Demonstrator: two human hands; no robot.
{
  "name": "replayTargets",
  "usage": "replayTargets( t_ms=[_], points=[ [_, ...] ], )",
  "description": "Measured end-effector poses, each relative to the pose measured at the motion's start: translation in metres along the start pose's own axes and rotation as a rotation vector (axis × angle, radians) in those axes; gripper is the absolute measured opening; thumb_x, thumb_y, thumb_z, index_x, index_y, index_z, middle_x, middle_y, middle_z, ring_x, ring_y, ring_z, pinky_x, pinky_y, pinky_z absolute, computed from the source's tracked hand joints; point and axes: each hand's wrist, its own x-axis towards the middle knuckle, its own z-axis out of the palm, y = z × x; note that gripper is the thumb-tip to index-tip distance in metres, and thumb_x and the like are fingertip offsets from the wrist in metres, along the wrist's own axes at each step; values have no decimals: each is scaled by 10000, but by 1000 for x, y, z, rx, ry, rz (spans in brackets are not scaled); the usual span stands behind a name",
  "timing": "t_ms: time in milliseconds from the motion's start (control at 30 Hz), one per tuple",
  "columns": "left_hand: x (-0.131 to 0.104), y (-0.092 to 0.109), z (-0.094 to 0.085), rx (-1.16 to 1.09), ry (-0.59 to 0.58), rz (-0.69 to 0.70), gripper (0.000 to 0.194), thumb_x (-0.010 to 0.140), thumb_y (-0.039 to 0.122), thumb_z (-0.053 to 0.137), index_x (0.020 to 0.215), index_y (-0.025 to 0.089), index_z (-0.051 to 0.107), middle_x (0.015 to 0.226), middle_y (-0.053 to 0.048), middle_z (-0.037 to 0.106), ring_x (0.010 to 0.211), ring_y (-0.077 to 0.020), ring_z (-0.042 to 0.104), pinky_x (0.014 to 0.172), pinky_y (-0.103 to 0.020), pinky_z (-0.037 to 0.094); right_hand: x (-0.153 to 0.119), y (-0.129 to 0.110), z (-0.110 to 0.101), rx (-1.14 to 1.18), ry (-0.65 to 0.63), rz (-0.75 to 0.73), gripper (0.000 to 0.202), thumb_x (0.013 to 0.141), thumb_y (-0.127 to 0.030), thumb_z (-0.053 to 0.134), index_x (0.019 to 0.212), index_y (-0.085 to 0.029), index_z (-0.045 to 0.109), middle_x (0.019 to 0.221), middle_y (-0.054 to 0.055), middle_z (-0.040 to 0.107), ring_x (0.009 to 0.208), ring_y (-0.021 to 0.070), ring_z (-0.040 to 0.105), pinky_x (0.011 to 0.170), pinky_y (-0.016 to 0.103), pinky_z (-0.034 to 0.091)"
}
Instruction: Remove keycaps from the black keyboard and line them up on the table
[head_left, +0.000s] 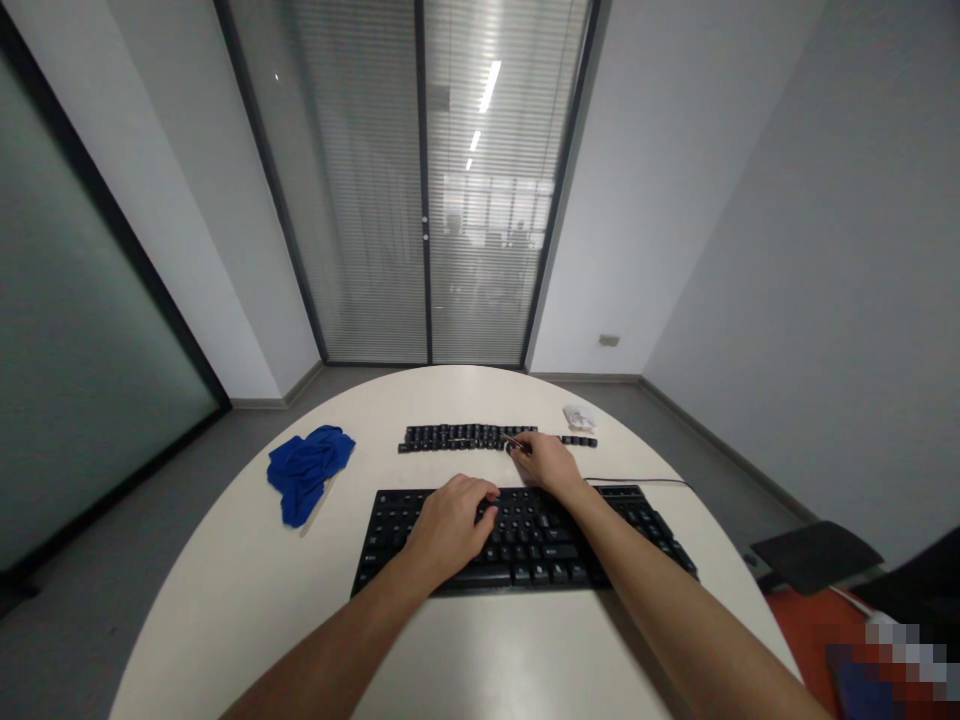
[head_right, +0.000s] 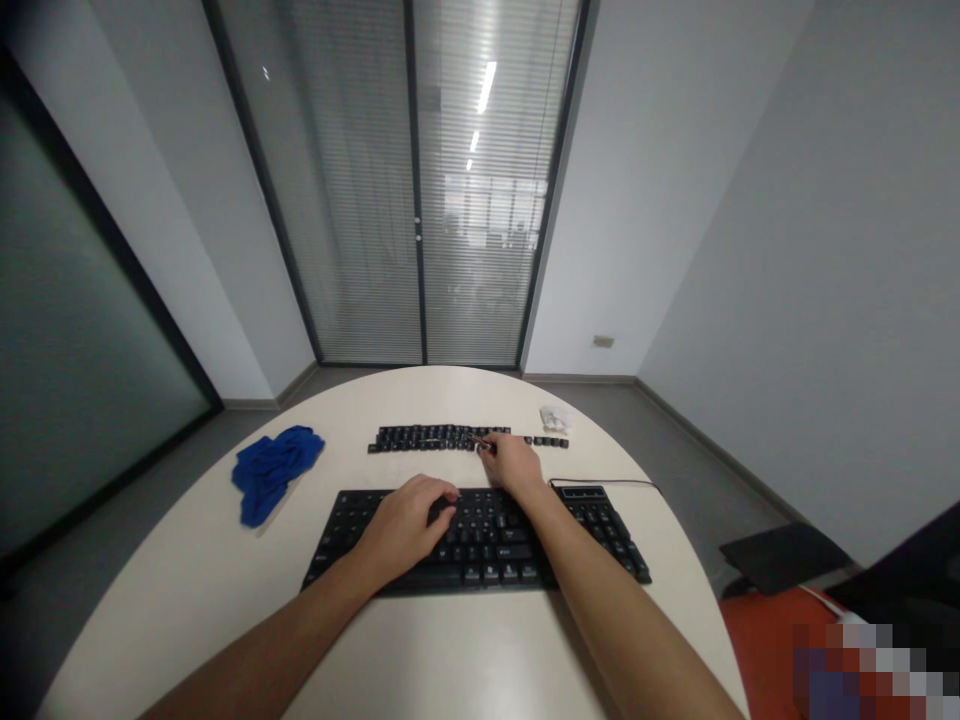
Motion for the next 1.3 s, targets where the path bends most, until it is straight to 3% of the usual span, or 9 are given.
replayTargets(
  t_ms=[333,467,533,667,767,867,1067,1300],
  points=[
    [0,-1,2,10,16,22,134,860,128,596,946,213,654,944,-39,695,939,-226,630,845,-373,527,-1,-1,2,41,29,-1,285,868,-319,608,1121,-277,732,1053,78,758,972,255,690,762,297,466],
    [0,-2,2,-4,18,37,109,863,143,597,919,215,657,938,-39,696,937,-224,623,836,-368,523,-4,-2,-8,81,73,17,319,869,-347,620,1165,-263,704,1049,66,756,961,240,688,761,282,467],
    [0,0,0,-4,5,48,93,855,156,610,911,212,658,927,-43,698,934,-230,620,835,-374,522,-9,-3,-19,135,106,-10,302,927,-404,540,1116,-247,716,1003,59,759,927,226,688,762,277,466],
    [-1,7,-5,-1,-67,132,119,831,200,662,949,209,669,976,-52,704,984,-250,608,889,-409,508,-28,-4,-42,372,216,-88,547,1008,-502,323,939,-171,753,822,79,734,807,225,673,752,297,457],
    [-2,12,-8,1,-114,177,141,824,229,688,964,215,685,1077,-55,699,1053,-259,594,951,-432,486,-46,-2,-49,402,254,-92,634,1012,-548,263,900,-171,760,737,68,685,775,225,648,744,306,438],
    [-2,14,-9,7,-139,173,155,829,246,696,981,212,694,1112,-56,695,1074,-257,587,963,-435,483,-61,1,-47,408,200,-92,616,1000,-569,295,827,-180,741,636,35,628,676,206,619,674,297,420],
    [-1,12,-7,10,-140,165,152,839,250,696,986,215,695,1106,-54,698,1078,-254,584,966,-433,483,-71,11,-45,502,-55,-132,387,928,-541,520,828,-191,653,504,-26,578,496,161,568,527,255,384],
    [-1,11,-8,7,-150,160,156,836,243,695,989,210,692,1108,-58,696,1073,-250,582,967,-433,485,-68,24,-48,630,-202,-113,366,854,-548,633,796,-190,585,593,-1,632,515,155,590,490,243,431]
  ],
)
